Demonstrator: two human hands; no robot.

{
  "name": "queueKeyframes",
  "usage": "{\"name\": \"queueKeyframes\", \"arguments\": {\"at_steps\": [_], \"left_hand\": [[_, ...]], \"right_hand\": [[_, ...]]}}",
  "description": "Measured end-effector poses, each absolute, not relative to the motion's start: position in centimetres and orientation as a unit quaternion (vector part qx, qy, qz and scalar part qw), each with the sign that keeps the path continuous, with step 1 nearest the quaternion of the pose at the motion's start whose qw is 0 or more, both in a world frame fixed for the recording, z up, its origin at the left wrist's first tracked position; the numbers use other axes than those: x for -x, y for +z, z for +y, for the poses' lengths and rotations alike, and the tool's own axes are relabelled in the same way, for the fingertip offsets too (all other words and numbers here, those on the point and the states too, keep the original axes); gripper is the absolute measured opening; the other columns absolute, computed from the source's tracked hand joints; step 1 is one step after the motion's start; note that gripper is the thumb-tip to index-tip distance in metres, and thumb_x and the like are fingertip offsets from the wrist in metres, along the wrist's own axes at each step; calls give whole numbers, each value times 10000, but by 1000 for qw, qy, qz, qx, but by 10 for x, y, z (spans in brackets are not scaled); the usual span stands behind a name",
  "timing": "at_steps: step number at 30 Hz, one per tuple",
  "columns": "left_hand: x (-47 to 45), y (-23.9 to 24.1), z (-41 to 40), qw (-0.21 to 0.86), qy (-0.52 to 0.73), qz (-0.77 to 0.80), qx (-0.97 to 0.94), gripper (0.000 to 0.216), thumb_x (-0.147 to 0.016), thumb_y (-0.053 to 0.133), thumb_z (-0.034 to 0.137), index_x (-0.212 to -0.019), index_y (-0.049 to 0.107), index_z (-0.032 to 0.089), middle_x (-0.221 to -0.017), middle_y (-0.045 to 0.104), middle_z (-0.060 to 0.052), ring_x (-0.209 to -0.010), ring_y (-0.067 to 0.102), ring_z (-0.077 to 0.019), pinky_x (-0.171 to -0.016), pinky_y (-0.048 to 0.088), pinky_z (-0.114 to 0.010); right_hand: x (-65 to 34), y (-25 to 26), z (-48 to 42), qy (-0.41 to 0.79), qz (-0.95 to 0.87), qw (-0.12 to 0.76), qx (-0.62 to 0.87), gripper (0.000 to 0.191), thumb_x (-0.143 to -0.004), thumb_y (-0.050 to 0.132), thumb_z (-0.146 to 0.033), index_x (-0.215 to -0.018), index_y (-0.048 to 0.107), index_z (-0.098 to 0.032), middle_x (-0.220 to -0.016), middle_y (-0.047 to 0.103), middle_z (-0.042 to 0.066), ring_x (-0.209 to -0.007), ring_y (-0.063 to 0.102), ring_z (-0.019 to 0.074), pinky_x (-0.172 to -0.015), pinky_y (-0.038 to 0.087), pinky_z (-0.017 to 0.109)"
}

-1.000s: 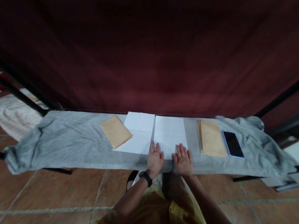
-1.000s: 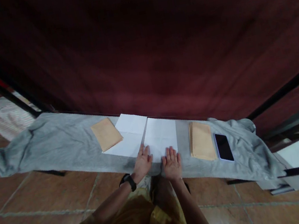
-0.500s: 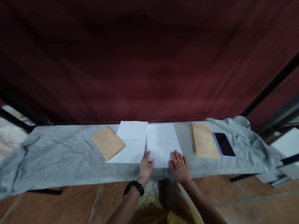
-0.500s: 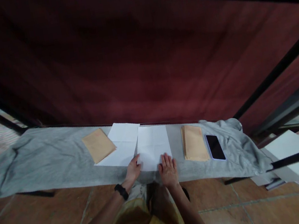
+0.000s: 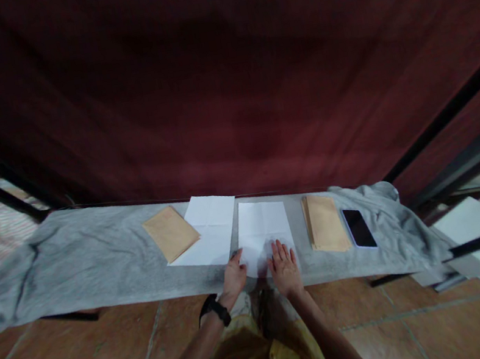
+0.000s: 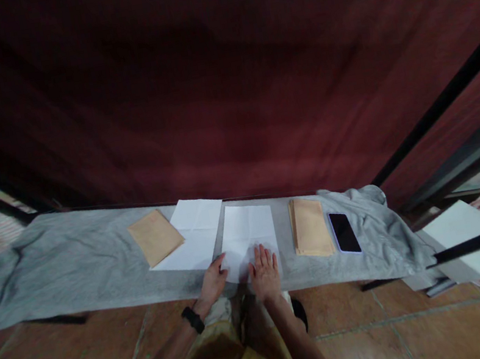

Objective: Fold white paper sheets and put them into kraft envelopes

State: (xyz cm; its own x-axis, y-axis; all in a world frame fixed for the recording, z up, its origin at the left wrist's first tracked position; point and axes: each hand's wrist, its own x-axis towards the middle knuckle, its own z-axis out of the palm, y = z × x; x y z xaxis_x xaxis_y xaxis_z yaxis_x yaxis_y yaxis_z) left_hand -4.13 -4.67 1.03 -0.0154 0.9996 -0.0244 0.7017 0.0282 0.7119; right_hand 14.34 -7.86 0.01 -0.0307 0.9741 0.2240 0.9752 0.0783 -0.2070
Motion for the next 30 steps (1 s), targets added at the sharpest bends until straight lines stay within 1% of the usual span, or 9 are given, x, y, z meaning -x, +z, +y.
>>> {"name": "queueKeyframes", "arguments": {"at_steps": [5,7,11,14,17,20,25,28,30], "left_hand": [[37,15,-55,259,243,664,-658,510,-814,505,71,-1309,610,136,-1221,702,-117,-1096,678,-213,-995,534,-334],[34,19,-62,205,235,667,-677,509,-840,488,93,-1337,591,132,-1251,671,-137,-1155,642,-239,-1037,504,-370],[15,25,-68,72,223,627,-743,486,-939,416,169,-1413,520,159,-1397,563,-149,-1321,511,-282,-1108,426,-461],[-5,22,-61,62,201,563,-800,461,-987,402,260,-1426,494,151,-1523,455,-140,-1442,368,-277,-1158,360,-468],[-16,15,-54,61,170,543,-820,487,-1009,391,367,-1444,470,163,-1561,414,-128,-1480,305,-261,-1197,280,-481],[-12,9,-51,50,149,538,-828,567,-1005,392,461,-1471,435,142,-1579,383,-142,-1492,280,-260,-1217,223,-472],[8,8,-55,25,118,531,-839,630,-1000,369,532,-1499,394,149,-1599,343,-144,-1499,265,-259,-1225,185,-463],[13,8,-56,19,104,521,-847,656,-997,355,550,-1518,360,152,-1609,321,-145,-1501,259,-263,-1227,162,-462],[13,7,-56,14,98,520,-848,665,-996,355,548,-1526,343,148,-1608,323,-147,-1504,249,-269,-1227,146,-464]], "right_hand": [[-140,-4,-70,9,-735,163,659,506,-1044,292,-344,-1516,399,-196,-1582,378,96,-1451,356,264,-1190,221,503],[-141,-6,-70,9,-736,166,656,500,-1045,305,-349,-1513,405,-206,-1583,376,93,-1453,352,267,-1191,211,507],[-142,-8,-72,4,-737,166,655,503,-1042,307,-331,-1521,387,-200,-1593,350,97,-1458,343,264,-1198,180,509],[-143,-8,-72,-1,-744,154,650,503,-1029,305,-276,-1522,385,-211,-1605,328,73,-1470,319,251,-1210,155,492],[-148,-9,-70,-12,-746,146,649,518,-1012,283,-203,-1516,399,-220,-1600,345,55,-1469,323,221,-1214,162,442],[-160,-13,-70,-33,-740,156,653,505,-1027,286,-251,-1513,407,-190,-1591,363,87,-1455,346,226,-1203,203,426],[-190,-21,-73,-66,-717,199,665,532,-1047,295,-351,-1516,390,-116,-1547,418,176,-1412,404,291,-1161,281,495],[-198,-21,-68,-67,-699,211,680,561,-1046,287,-372,-1516,379,-79,-1523,442,206,-1393,421,327,-1152,282,537],[-194,-19,-59,-55,-693,200,690,575,-1046,259,-370,-1518,367,-59,-1530,429,211,-1410,396,331,-1157,274,537]]}}
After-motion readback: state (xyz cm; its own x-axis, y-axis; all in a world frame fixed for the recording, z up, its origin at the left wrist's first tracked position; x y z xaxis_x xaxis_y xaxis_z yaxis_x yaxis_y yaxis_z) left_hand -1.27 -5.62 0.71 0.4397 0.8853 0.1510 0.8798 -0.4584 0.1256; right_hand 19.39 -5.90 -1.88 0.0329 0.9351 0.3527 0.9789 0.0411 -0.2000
